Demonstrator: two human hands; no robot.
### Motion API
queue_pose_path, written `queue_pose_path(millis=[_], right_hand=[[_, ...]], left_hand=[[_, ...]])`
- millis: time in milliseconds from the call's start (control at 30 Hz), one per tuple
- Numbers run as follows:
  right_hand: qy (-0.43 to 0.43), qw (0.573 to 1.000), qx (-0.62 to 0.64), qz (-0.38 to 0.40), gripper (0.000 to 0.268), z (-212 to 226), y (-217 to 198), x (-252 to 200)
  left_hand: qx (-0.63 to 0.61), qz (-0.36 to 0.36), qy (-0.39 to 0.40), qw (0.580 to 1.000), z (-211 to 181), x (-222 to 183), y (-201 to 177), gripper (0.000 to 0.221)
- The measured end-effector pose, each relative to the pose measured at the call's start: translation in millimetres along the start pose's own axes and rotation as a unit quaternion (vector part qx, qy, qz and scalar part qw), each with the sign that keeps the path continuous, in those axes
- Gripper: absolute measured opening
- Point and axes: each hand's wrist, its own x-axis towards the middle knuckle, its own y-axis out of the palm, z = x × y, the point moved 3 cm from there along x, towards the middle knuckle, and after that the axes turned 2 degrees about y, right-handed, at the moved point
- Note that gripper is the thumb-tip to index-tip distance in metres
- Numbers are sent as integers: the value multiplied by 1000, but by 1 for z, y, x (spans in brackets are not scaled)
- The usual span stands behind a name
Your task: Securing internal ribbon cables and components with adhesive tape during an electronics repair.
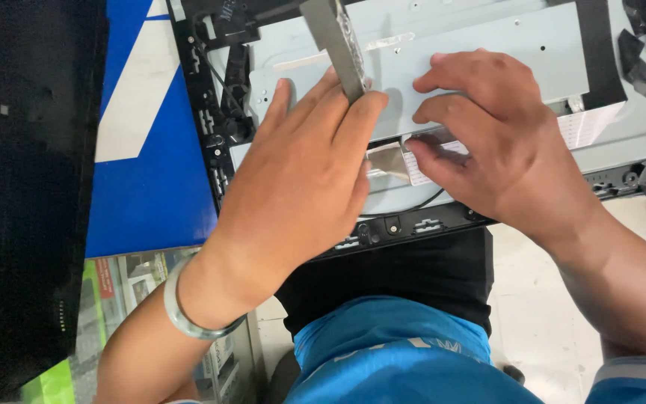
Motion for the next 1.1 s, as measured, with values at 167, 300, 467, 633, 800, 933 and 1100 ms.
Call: queue_pose_path(millis=[167,300,467,633,800,933,1100], right_hand=[[19,999,-26,16,35,0,-1,4],[35,998,-35,24,30,-2,-1,7],[39,998,-34,39,28,-8,-1,11],[46,997,-34,49,30,-14,1,11],[38,997,-48,38,31,-19,3,8],[26,998,-48,25,29,-22,4,7],[20,999,-47,13,27,-22,5,5]], left_hand=[[100,-13,9,995,0,-1,5,45],[165,-50,32,984,4,-4,9,52],[130,-56,24,990,3,-4,10,48],[43,-56,-22,997,0,-3,9,54],[5,-61,-37,997,2,-3,10,57],[4,-75,-39,996,0,-2,10,49],[-9,-74,-48,996,1,-3,11,52]])
